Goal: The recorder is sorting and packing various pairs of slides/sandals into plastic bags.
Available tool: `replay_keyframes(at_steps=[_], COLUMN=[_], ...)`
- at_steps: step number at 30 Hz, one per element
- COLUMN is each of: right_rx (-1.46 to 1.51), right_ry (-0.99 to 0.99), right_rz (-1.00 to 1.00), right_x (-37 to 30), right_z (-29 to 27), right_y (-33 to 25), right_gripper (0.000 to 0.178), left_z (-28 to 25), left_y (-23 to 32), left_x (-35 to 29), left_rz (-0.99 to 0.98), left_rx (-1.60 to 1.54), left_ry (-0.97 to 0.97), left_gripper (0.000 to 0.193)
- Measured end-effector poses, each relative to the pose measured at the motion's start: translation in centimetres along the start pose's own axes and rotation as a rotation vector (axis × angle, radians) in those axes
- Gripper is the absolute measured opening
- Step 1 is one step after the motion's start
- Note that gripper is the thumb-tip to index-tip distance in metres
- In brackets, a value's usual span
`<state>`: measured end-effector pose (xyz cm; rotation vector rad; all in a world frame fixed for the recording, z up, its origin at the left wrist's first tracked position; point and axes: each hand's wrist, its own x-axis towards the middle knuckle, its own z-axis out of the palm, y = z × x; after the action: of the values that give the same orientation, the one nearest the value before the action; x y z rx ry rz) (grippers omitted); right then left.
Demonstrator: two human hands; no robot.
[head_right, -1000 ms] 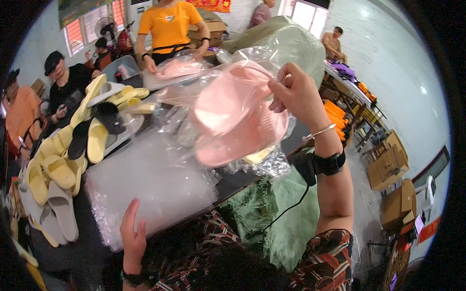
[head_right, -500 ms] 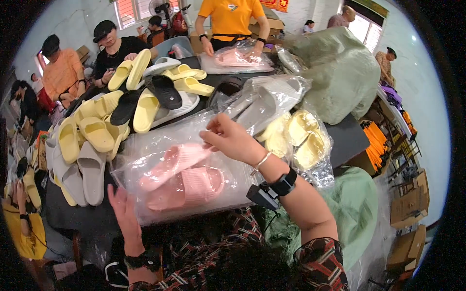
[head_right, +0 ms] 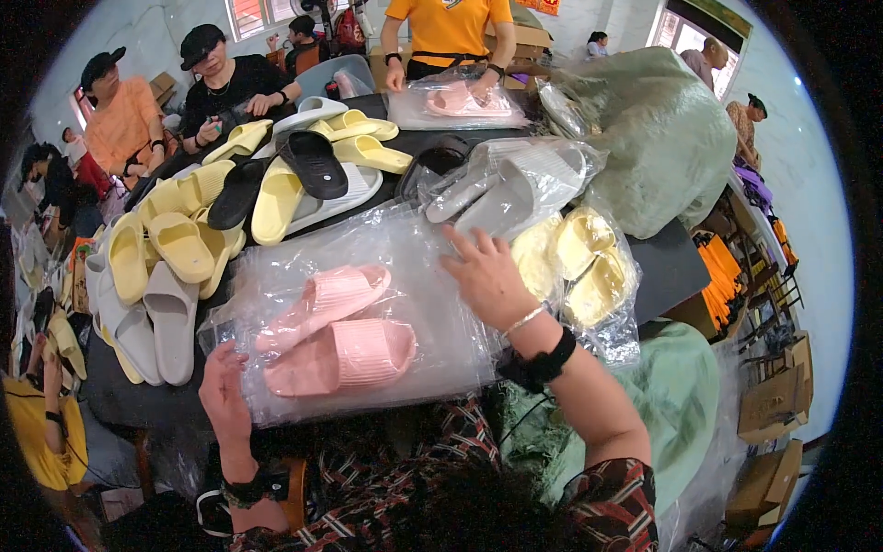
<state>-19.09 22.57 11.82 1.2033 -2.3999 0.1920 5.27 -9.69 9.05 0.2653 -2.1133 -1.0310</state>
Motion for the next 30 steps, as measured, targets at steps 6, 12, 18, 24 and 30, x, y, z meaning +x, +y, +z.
replay_keyframes(at_steps=[6, 12, 18, 24, 30], right_rx=[-0.273, -0.185, 0.353, 0.627, 0.792], right_ry=[-0.135, -0.282, -0.031, -0.435, -0.585], right_rz=[0.165, 0.258, 0.266, 0.262, 0.266], right_x=[-1.5, -1.0, 1.7, -2.0, -3.8], right_z=[3.2, 4.4, 0.4, -0.2, 1.2], right_y=[9.0, 12.5, 7.9, -2.0, -3.2], right_gripper=[0.021, 0.029, 0.033, 0.055, 0.063], left_z=[-0.3, -1.7, -1.7, -1.9, -2.6], left_y=[-1.2, -1.1, -0.9, -0.7, -2.4], left_x=[0.6, 0.8, 1.5, 2.5, 3.4], left_rz=[-0.411, -0.530, -0.554, -0.578, -0.627], left_rx=[-0.229, -0.276, -0.328, -0.339, -0.417], left_ry=[-0.008, -0.068, -0.075, -0.063, -0.052], left_gripper=[0.021, 0.020, 0.024, 0.028, 0.028])
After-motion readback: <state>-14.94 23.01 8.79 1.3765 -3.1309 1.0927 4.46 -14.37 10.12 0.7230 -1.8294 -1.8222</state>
